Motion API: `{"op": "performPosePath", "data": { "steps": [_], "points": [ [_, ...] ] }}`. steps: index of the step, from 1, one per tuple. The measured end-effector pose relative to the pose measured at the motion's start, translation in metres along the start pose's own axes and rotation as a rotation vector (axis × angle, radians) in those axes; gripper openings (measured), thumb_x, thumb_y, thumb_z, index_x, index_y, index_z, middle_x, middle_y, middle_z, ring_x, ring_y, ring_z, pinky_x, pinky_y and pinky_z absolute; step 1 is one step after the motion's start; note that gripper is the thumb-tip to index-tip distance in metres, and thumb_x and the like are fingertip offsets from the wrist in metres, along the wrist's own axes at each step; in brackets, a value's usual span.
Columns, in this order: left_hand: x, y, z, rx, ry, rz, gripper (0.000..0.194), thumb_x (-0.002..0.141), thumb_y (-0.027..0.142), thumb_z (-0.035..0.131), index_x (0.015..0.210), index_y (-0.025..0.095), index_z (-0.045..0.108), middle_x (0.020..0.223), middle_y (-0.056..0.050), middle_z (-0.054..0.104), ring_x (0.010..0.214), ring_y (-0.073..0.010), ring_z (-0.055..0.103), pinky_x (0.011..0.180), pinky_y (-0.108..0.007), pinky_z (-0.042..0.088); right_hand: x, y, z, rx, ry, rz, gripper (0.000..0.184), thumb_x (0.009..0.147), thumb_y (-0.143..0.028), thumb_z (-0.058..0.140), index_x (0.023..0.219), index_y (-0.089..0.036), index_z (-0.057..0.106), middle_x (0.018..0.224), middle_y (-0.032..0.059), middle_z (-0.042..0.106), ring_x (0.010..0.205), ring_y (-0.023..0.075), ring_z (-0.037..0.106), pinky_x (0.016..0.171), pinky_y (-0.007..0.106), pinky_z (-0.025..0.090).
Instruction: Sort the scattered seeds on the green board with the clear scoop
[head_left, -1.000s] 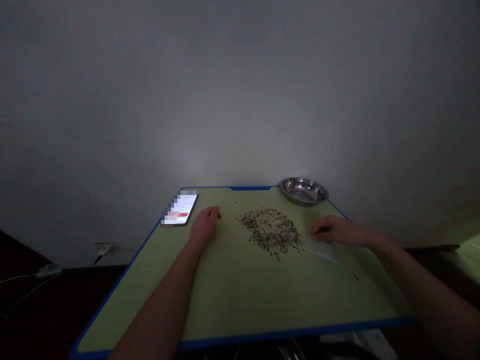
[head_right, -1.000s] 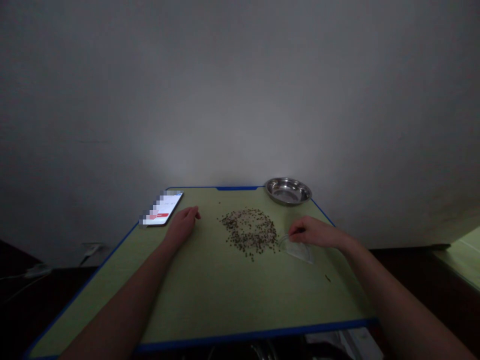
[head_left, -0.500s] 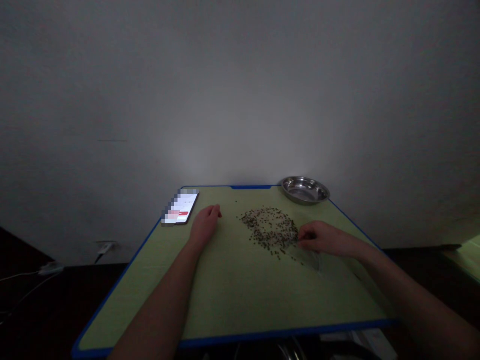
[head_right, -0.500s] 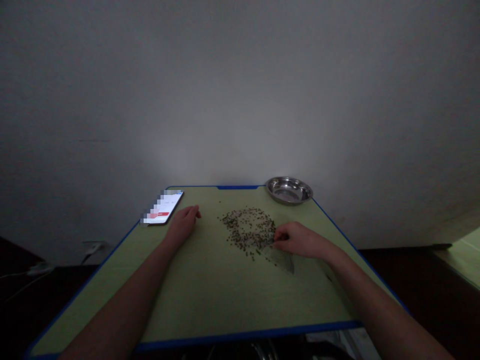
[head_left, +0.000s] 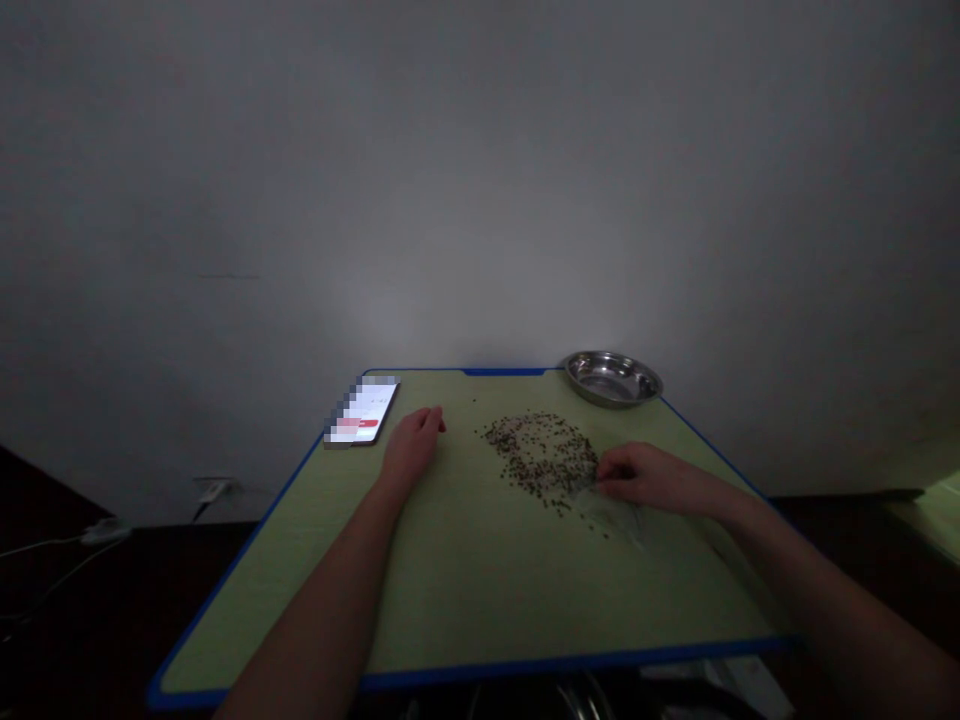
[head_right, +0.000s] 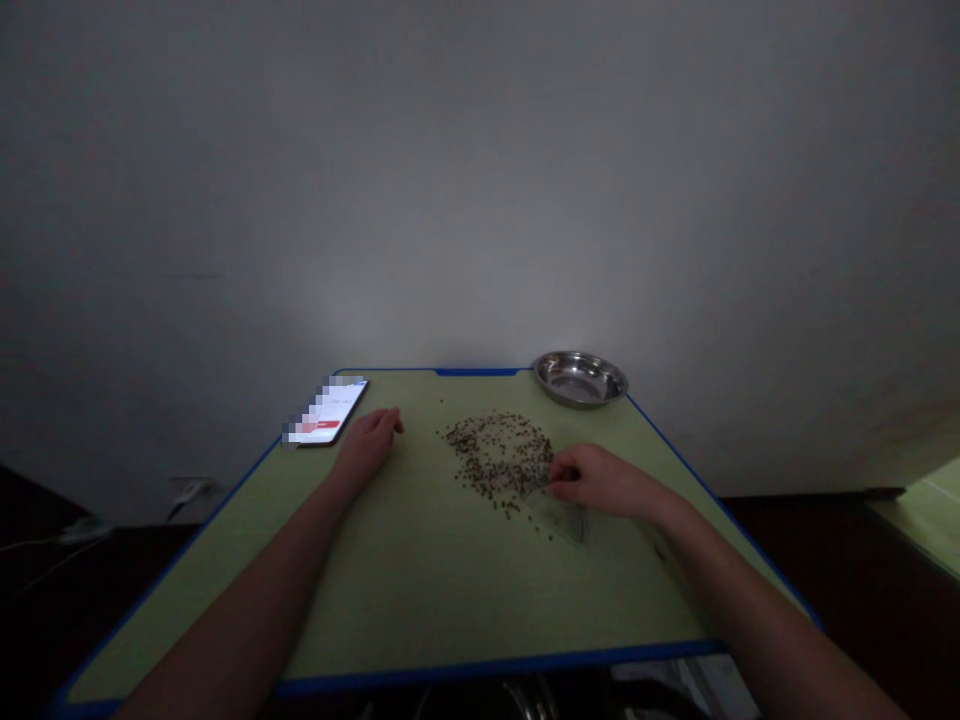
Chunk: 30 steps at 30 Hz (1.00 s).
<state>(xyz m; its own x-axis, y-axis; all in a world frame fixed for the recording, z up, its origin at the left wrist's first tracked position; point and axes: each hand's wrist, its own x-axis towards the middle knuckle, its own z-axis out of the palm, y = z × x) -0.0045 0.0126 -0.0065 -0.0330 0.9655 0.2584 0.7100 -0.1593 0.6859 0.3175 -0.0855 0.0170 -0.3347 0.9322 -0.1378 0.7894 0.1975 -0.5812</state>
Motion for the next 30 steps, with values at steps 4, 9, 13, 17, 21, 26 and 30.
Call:
{"op": "performPosePath", "data": {
  "steps": [4, 9, 13, 17, 21, 26, 30],
  "points": [
    [0.000, 0.000, 0.000, -0.004, -0.006, -0.008, 0.040, 0.083, 0.043, 0.033, 0.063, 0.018, 0.057, 0.065, -0.003, 0.059, 0.067, -0.0178, 0.055, 0.058, -0.027, 0.032, 0.005, -0.007, 0.005, -0.011, -0.004, -0.041, 0.015, 0.077, -0.027, 0.056, 0.075, -0.014, 0.064, 0.065, 0.0012, 0.060, 0.059, 0.0126, 0.051, 0.052, 0.023, 0.037],
    [-0.002, 0.002, -0.002, -0.004, -0.003, -0.005, 0.040, 0.083, 0.043, 0.033, 0.064, 0.018, 0.057, 0.065, -0.003, 0.059, 0.066, -0.0177, 0.054, 0.057, -0.028, 0.032, 0.008, -0.013, 0.005, -0.010, 0.006, -0.065, 0.013, 0.076, -0.025, 0.056, 0.076, -0.015, 0.065, 0.066, 0.0011, 0.060, 0.059, 0.0129, 0.052, 0.053, 0.024, 0.038],
    [-0.002, 0.002, -0.001, -0.007, -0.005, 0.005, 0.039, 0.082, 0.042, 0.033, 0.063, 0.018, 0.056, 0.067, -0.003, 0.059, 0.067, -0.0177, 0.053, 0.058, -0.028, 0.031, 0.007, -0.011, 0.003, -0.012, 0.025, -0.057, 0.016, 0.078, -0.028, 0.056, 0.076, -0.015, 0.065, 0.064, 0.0003, 0.059, 0.059, 0.0131, 0.051, 0.053, 0.024, 0.038],
    [-0.001, 0.000, 0.000, -0.009, -0.006, 0.012, 0.040, 0.082, 0.044, 0.032, 0.064, 0.018, 0.056, 0.067, -0.003, 0.058, 0.068, -0.0177, 0.053, 0.059, -0.028, 0.031, 0.008, -0.010, 0.005, -0.027, 0.022, -0.062, 0.016, 0.077, -0.027, 0.055, 0.075, -0.015, 0.065, 0.065, 0.0006, 0.059, 0.060, 0.0130, 0.052, 0.053, 0.024, 0.038],
    [-0.001, 0.001, 0.000, 0.000, -0.001, 0.007, 0.040, 0.083, 0.043, 0.032, 0.064, 0.018, 0.057, 0.066, -0.003, 0.059, 0.068, -0.0177, 0.053, 0.059, -0.028, 0.031, 0.012, -0.013, 0.008, -0.027, 0.020, -0.060, 0.015, 0.077, -0.026, 0.055, 0.076, -0.015, 0.065, 0.065, 0.0004, 0.059, 0.059, 0.0127, 0.052, 0.053, 0.023, 0.037],
    [-0.001, 0.000, 0.000, 0.012, 0.000, 0.008, 0.041, 0.082, 0.044, 0.032, 0.064, 0.018, 0.057, 0.066, -0.003, 0.058, 0.067, -0.0179, 0.053, 0.059, -0.028, 0.032, 0.015, -0.021, 0.010, -0.039, 0.025, -0.085, 0.015, 0.077, -0.026, 0.056, 0.077, -0.015, 0.066, 0.065, 0.0009, 0.061, 0.058, 0.0128, 0.052, 0.052, 0.023, 0.036],
    [0.000, 0.000, 0.000, 0.006, -0.009, 0.002, 0.042, 0.082, 0.045, 0.032, 0.065, 0.017, 0.058, 0.065, -0.003, 0.059, 0.066, -0.0177, 0.054, 0.058, -0.027, 0.032, 0.018, -0.029, 0.013, -0.038, 0.004, -0.119, 0.016, 0.078, -0.026, 0.056, 0.081, -0.016, 0.068, 0.068, 0.0016, 0.064, 0.060, 0.0131, 0.054, 0.053, 0.023, 0.037]
  ]
}}
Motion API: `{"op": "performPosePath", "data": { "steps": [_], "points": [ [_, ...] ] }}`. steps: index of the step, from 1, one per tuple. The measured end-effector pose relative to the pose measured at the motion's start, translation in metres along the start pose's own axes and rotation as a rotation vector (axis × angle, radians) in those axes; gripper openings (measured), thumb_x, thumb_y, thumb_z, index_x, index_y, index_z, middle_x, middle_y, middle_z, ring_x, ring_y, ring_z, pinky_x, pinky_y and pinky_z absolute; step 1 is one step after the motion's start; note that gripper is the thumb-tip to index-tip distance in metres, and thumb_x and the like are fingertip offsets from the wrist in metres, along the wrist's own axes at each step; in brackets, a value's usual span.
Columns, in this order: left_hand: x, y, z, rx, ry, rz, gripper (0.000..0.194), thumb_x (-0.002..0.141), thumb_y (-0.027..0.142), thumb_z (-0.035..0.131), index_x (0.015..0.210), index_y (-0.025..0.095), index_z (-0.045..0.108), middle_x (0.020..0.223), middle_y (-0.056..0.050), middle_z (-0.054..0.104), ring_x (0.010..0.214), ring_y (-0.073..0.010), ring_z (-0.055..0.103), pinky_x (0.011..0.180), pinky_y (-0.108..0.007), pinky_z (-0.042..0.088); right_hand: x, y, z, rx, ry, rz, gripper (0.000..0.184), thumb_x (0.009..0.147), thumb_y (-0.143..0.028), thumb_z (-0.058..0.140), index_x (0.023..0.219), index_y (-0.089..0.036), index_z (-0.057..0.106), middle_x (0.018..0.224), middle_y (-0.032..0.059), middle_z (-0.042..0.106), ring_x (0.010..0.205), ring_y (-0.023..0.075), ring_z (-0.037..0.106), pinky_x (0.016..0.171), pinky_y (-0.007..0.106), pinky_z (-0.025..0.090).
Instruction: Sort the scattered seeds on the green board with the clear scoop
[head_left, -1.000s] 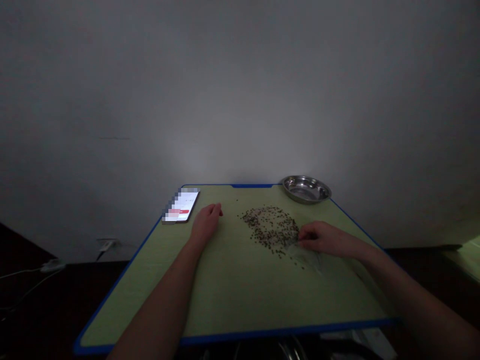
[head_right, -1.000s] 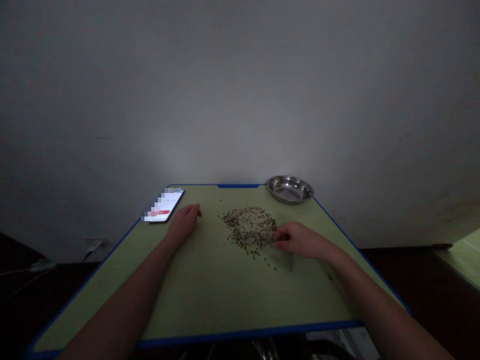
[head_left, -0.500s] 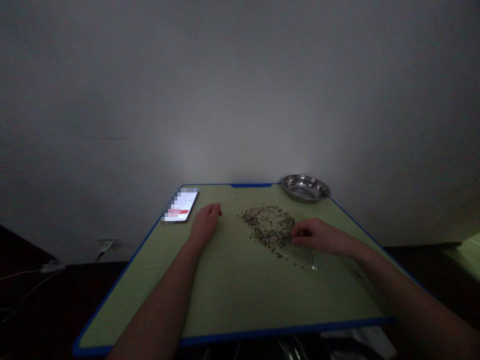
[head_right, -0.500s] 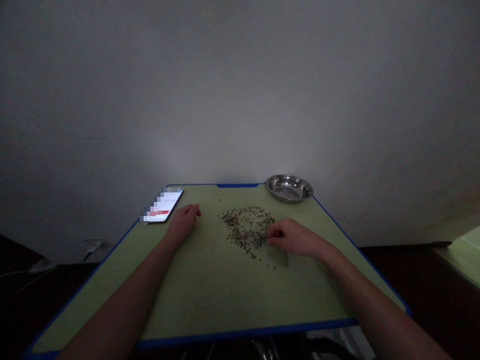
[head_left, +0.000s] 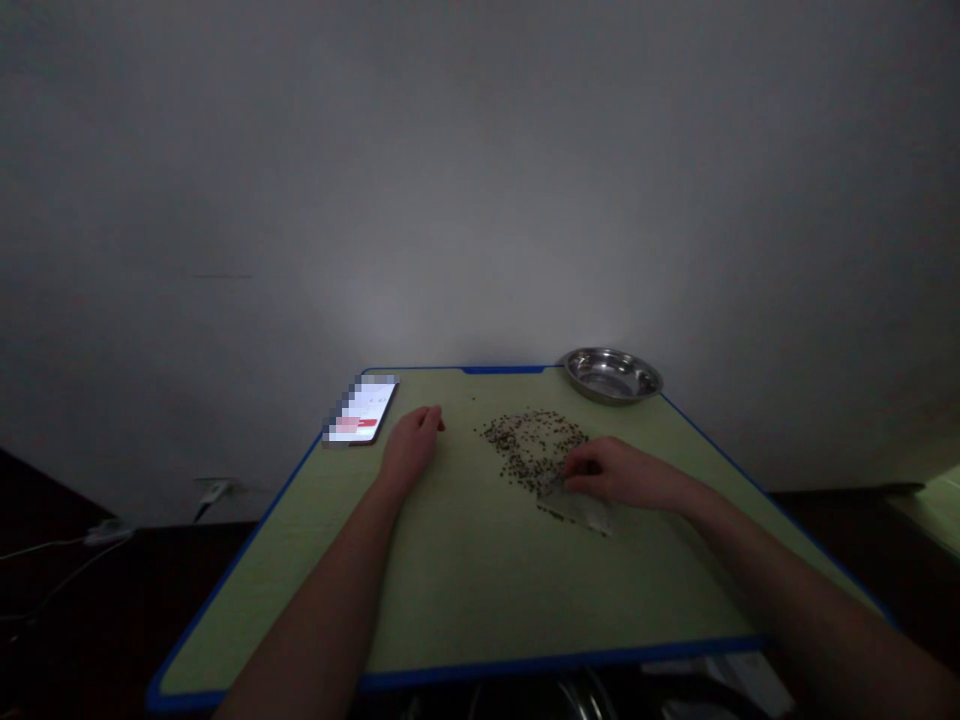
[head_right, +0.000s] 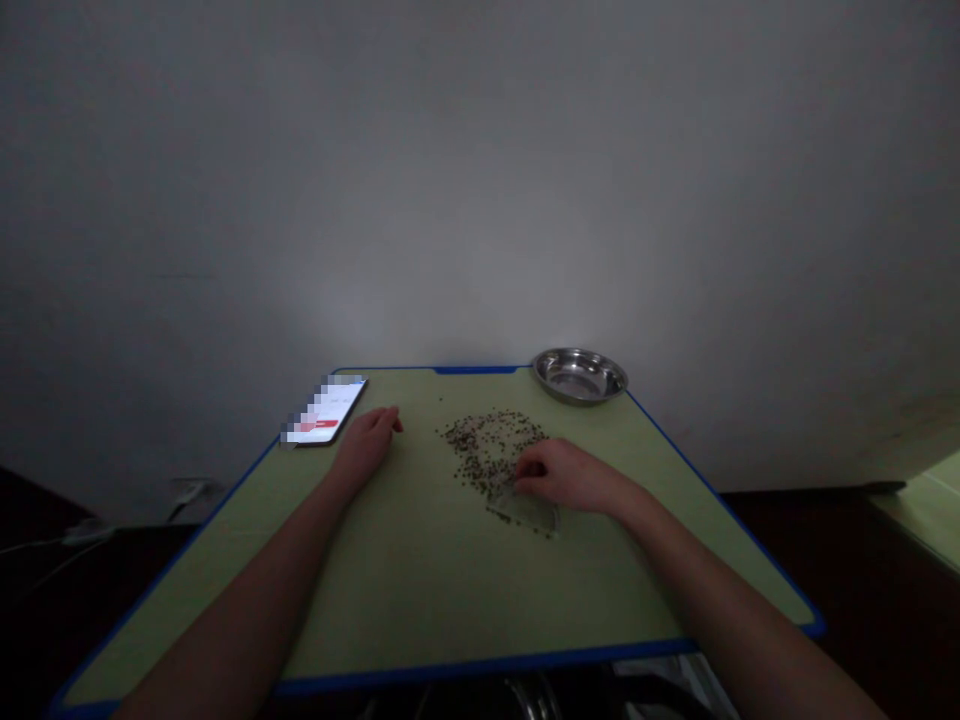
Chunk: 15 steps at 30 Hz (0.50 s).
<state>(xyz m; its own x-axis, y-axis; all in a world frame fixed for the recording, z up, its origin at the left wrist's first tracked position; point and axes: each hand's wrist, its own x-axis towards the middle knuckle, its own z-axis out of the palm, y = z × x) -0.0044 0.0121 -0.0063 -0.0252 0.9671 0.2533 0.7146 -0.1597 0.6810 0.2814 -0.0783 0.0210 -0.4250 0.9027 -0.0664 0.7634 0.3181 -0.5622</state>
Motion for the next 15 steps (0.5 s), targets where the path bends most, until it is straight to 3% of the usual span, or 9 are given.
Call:
{"op": "performPosePath", "data": {
  "steps": [7, 15],
  "points": [
    [-0.0008, 0.0022, -0.0011, 0.017, 0.005, -0.002, 0.041, 0.083, 0.043, 0.032, 0.065, 0.017, 0.058, 0.067, -0.004, 0.061, 0.068, -0.0177, 0.055, 0.059, -0.027, 0.034, 0.0048, -0.0105, -0.0014, -0.022, -0.011, -0.071, 0.015, 0.080, -0.026, 0.057, 0.082, -0.017, 0.069, 0.071, 0.0008, 0.066, 0.061, 0.0128, 0.054, 0.055, 0.024, 0.038],
    [0.0005, -0.0010, 0.0006, 0.021, 0.008, 0.013, 0.041, 0.083, 0.043, 0.032, 0.064, 0.018, 0.058, 0.066, -0.003, 0.060, 0.066, -0.0177, 0.054, 0.058, -0.027, 0.033, -0.0031, -0.0013, -0.0080, -0.022, 0.009, -0.066, 0.016, 0.082, -0.027, 0.054, 0.081, -0.017, 0.067, 0.073, 0.0016, 0.065, 0.064, 0.0136, 0.055, 0.058, 0.025, 0.039]
  ]
}}
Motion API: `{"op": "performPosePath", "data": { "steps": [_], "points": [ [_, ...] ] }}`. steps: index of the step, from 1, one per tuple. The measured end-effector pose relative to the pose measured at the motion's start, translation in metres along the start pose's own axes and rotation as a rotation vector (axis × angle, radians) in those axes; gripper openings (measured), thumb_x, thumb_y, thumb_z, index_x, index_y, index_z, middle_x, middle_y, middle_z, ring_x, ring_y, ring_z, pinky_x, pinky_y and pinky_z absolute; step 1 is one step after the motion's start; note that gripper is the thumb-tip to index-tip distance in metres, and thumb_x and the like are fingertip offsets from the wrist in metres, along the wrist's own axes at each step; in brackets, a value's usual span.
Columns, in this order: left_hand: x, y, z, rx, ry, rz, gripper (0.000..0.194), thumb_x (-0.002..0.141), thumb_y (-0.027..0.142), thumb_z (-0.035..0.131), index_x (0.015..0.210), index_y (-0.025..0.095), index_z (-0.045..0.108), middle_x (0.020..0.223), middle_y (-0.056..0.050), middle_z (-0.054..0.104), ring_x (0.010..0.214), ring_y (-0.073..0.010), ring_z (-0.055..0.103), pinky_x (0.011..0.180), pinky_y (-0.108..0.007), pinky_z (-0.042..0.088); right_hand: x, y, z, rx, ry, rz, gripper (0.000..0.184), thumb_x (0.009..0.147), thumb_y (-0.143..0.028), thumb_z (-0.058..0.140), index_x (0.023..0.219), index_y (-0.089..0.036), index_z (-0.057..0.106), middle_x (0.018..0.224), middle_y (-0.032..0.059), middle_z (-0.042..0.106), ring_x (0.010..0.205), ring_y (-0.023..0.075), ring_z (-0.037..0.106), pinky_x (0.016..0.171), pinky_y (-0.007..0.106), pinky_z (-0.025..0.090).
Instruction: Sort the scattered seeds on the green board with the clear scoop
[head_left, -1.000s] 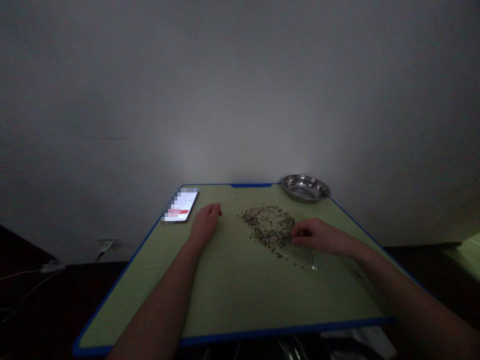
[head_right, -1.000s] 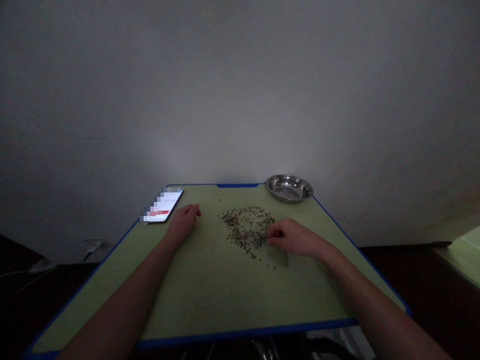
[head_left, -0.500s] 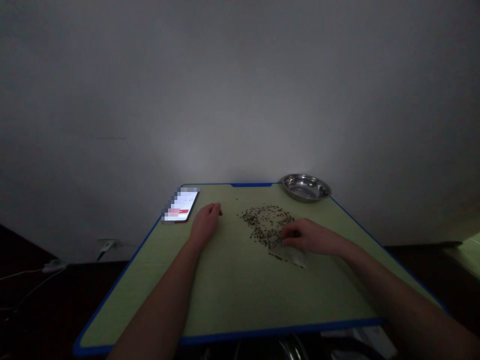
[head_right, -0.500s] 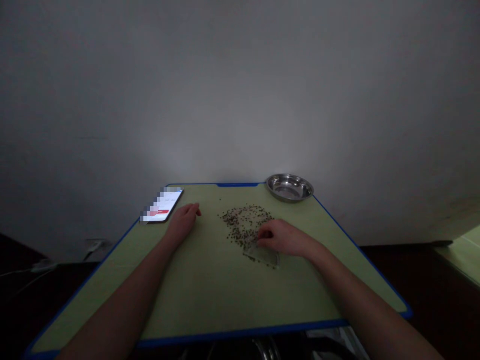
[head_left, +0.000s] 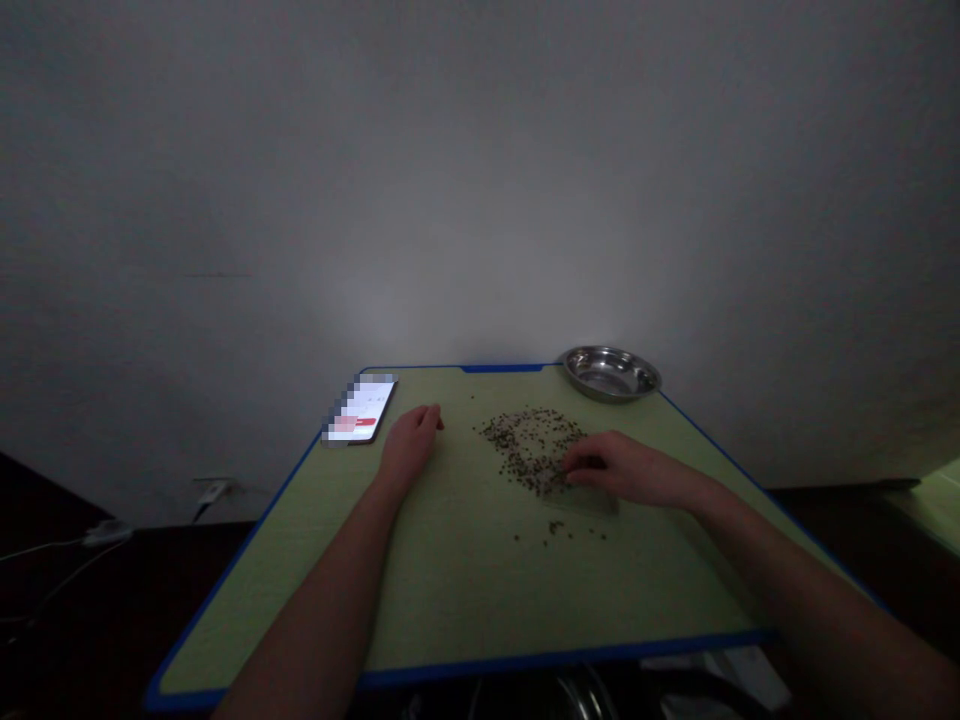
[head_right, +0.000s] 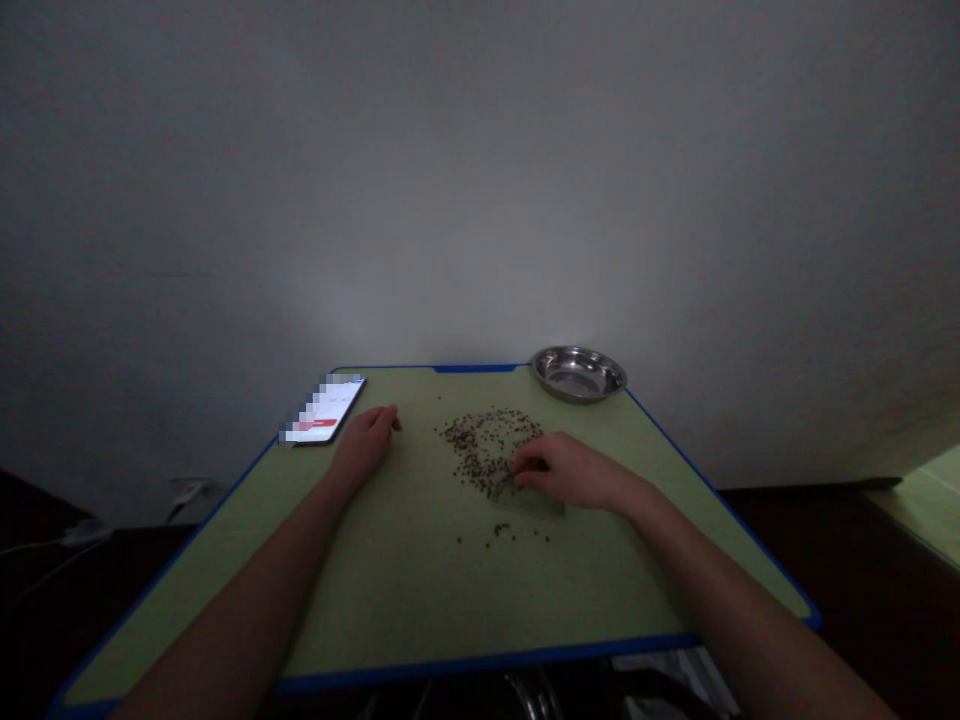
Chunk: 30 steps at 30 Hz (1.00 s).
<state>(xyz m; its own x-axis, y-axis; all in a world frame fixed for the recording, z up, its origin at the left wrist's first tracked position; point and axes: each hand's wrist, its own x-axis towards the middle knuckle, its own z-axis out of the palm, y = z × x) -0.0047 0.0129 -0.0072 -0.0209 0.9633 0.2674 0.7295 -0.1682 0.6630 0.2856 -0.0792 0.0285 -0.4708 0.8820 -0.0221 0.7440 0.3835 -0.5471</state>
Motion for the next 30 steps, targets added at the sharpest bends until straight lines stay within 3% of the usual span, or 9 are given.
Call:
{"op": "performPosePath", "data": {
  "steps": [10, 19, 25, 30],
  "points": [
    [-0.001, 0.001, 0.000, 0.002, 0.001, 0.004, 0.041, 0.083, 0.044, 0.032, 0.064, 0.018, 0.058, 0.066, -0.003, 0.060, 0.067, -0.0177, 0.055, 0.058, -0.027, 0.033, -0.034, 0.020, -0.004, 0.066, -0.008, 0.073, 0.018, 0.083, -0.029, 0.052, 0.081, -0.017, 0.065, 0.076, 0.0029, 0.065, 0.069, 0.0157, 0.056, 0.062, 0.027, 0.042],
    [0.000, -0.001, 0.000, -0.008, -0.003, -0.007, 0.042, 0.082, 0.045, 0.032, 0.065, 0.018, 0.059, 0.067, -0.003, 0.060, 0.068, -0.0180, 0.055, 0.057, -0.027, 0.033, -0.026, 0.016, 0.002, 0.058, 0.015, 0.081, 0.017, 0.082, -0.028, 0.052, 0.078, -0.016, 0.064, 0.071, 0.0019, 0.063, 0.066, 0.0151, 0.055, 0.060, 0.027, 0.042],
    [-0.001, 0.000, 0.000, -0.029, -0.011, -0.009, 0.041, 0.082, 0.045, 0.033, 0.066, 0.018, 0.059, 0.066, -0.003, 0.060, 0.067, -0.0179, 0.055, 0.058, -0.027, 0.034, -0.038, 0.024, -0.002, 0.062, 0.002, 0.091, 0.018, 0.084, -0.029, 0.051, 0.080, -0.017, 0.064, 0.075, 0.0032, 0.063, 0.067, 0.0157, 0.055, 0.061, 0.028, 0.042],
    [0.000, 0.002, 0.000, -0.012, -0.018, -0.004, 0.041, 0.082, 0.044, 0.032, 0.064, 0.018, 0.058, 0.064, -0.003, 0.058, 0.066, -0.0174, 0.054, 0.058, -0.027, 0.033, -0.040, 0.014, 0.005, 0.078, -0.012, 0.083, 0.017, 0.083, -0.028, 0.052, 0.078, -0.016, 0.063, 0.073, 0.0024, 0.062, 0.068, 0.0152, 0.055, 0.061, 0.027, 0.042]
  ]
}}
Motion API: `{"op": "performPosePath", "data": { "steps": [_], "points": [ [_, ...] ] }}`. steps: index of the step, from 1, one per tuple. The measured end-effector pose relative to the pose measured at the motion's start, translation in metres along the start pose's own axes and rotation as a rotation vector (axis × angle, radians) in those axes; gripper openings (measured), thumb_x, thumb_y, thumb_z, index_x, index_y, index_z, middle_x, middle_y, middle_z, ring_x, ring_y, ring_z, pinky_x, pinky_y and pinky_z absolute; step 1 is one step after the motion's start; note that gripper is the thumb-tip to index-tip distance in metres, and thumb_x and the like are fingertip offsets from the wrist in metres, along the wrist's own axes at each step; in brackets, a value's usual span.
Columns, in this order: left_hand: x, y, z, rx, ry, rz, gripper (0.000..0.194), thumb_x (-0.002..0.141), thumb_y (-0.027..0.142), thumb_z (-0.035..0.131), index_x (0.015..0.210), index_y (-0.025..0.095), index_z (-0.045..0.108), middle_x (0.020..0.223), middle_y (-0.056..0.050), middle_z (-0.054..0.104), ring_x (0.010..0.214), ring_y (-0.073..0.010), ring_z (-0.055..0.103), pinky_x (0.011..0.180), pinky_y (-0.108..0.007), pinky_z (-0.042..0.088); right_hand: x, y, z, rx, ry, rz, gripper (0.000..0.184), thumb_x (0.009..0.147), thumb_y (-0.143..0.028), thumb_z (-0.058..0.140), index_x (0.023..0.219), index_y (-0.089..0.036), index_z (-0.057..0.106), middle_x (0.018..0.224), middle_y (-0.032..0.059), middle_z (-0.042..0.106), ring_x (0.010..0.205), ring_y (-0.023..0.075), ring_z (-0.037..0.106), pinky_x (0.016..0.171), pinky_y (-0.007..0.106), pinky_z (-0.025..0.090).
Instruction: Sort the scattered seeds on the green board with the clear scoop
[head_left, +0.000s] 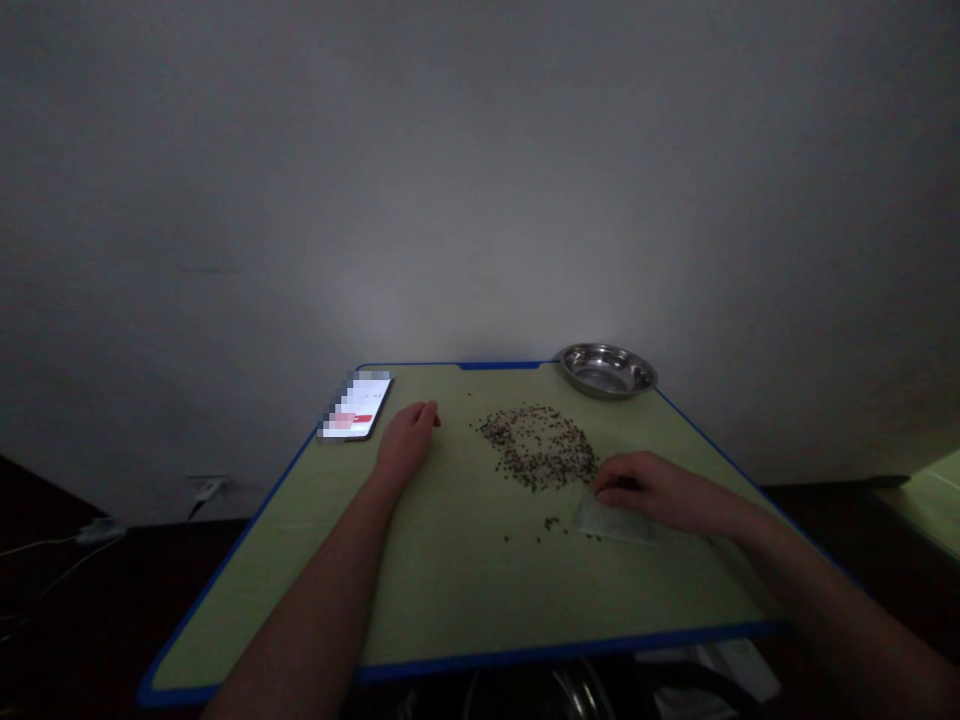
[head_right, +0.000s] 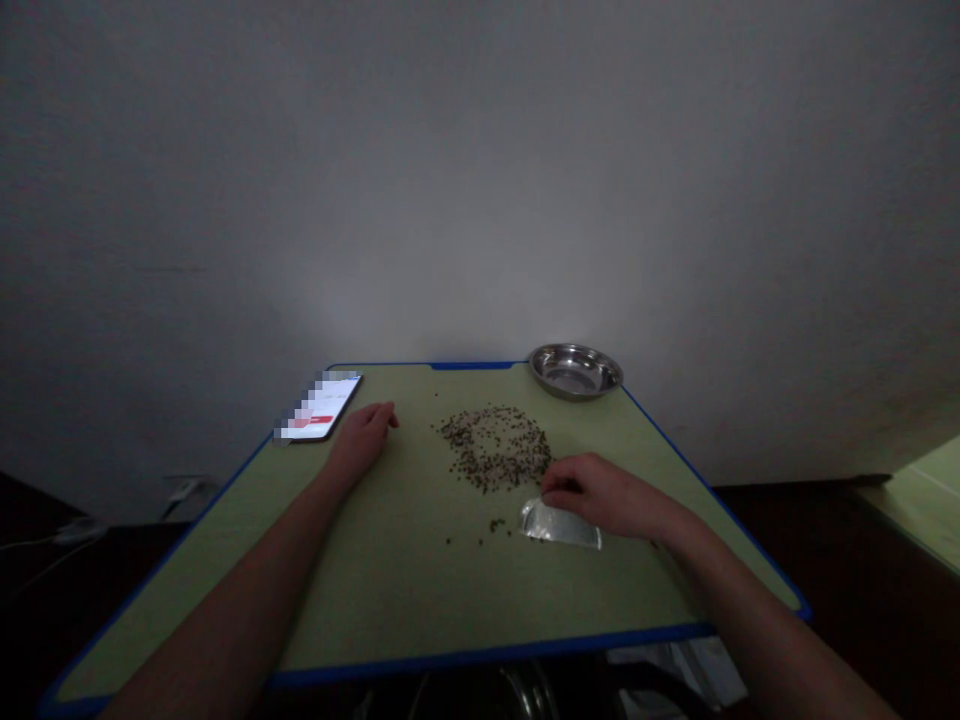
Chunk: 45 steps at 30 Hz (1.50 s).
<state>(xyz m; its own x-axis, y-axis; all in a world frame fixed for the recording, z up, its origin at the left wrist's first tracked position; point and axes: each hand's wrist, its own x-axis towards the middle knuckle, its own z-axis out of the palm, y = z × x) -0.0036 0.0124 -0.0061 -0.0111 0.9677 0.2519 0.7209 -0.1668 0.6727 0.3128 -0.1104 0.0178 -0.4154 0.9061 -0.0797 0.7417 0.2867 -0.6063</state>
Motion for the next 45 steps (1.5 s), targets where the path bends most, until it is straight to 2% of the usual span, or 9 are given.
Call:
{"op": "performPosePath", "data": {
  "steps": [8, 13, 20, 31, 38, 43, 45],
  "points": [
    [-0.001, 0.001, -0.002, -0.008, 0.003, -0.004, 0.041, 0.082, 0.044, 0.032, 0.066, 0.017, 0.059, 0.064, -0.002, 0.058, 0.065, -0.0170, 0.053, 0.057, -0.027, 0.032, 0.006, -0.003, 0.002, 0.004, 0.062, 0.018, 0.019, 0.083, -0.027, 0.052, 0.080, -0.015, 0.065, 0.075, 0.0040, 0.064, 0.066, 0.0156, 0.055, 0.059, 0.027, 0.041],
    [-0.002, 0.002, -0.001, -0.002, 0.003, -0.007, 0.041, 0.083, 0.045, 0.032, 0.066, 0.018, 0.058, 0.066, -0.003, 0.059, 0.066, -0.0175, 0.054, 0.057, -0.027, 0.032, 0.005, -0.001, 0.005, 0.006, 0.066, 0.022, 0.017, 0.082, -0.026, 0.052, 0.076, -0.016, 0.064, 0.069, 0.0016, 0.061, 0.063, 0.0143, 0.053, 0.056, 0.025, 0.039],
    [-0.002, 0.001, -0.002, 0.006, 0.002, -0.005, 0.041, 0.082, 0.044, 0.032, 0.066, 0.018, 0.059, 0.065, -0.003, 0.060, 0.068, -0.0182, 0.055, 0.056, -0.027, 0.033, 0.021, -0.012, 0.016, -0.049, 0.079, 0.009, 0.014, 0.081, -0.024, 0.053, 0.077, -0.016, 0.064, 0.067, 0.0008, 0.061, 0.060, 0.0128, 0.052, 0.054, 0.024, 0.037],
    [-0.001, -0.001, -0.001, -0.010, 0.009, 0.003, 0.042, 0.082, 0.046, 0.033, 0.065, 0.018, 0.058, 0.068, -0.003, 0.062, 0.068, -0.0180, 0.055, 0.059, -0.027, 0.034, 0.050, -0.043, 0.029, -0.123, 0.035, -0.155, 0.012, 0.081, -0.023, 0.056, 0.080, -0.018, 0.067, 0.073, 0.0019, 0.065, 0.065, 0.0128, 0.054, 0.060, 0.024, 0.037],
    [0.000, -0.002, 0.001, 0.001, 0.022, 0.013, 0.043, 0.083, 0.045, 0.032, 0.065, 0.018, 0.059, 0.067, -0.003, 0.061, 0.068, -0.0177, 0.056, 0.058, -0.027, 0.034, 0.055, -0.063, 0.033, -0.137, -0.059, -0.345, 0.012, 0.082, -0.019, 0.057, 0.086, -0.020, 0.069, 0.082, 0.0022, 0.067, 0.075, 0.0141, 0.057, 0.070, 0.025, 0.041],
    [-0.004, 0.003, -0.001, 0.050, 0.022, 0.023, 0.044, 0.085, 0.043, 0.029, 0.066, 0.018, 0.059, 0.067, -0.004, 0.062, 0.068, -0.0177, 0.057, 0.060, -0.027, 0.036, 0.046, -0.062, 0.034, -0.105, -0.067, -0.324, 0.012, 0.083, -0.020, 0.056, 0.085, -0.019, 0.068, 0.082, 0.0027, 0.067, 0.075, 0.0141, 0.057, 0.071, 0.025, 0.042],
    [-0.007, 0.007, -0.004, 0.142, 0.049, 0.012, 0.044, 0.086, 0.044, 0.027, 0.070, 0.018, 0.060, 0.071, -0.005, 0.064, 0.070, -0.0187, 0.058, 0.062, -0.028, 0.037, 0.043, -0.060, 0.033, -0.083, -0.059, -0.290, 0.013, 0.083, -0.021, 0.055, 0.085, -0.019, 0.068, 0.081, 0.0027, 0.066, 0.074, 0.0142, 0.057, 0.070, 0.025, 0.042]
  ]
}}
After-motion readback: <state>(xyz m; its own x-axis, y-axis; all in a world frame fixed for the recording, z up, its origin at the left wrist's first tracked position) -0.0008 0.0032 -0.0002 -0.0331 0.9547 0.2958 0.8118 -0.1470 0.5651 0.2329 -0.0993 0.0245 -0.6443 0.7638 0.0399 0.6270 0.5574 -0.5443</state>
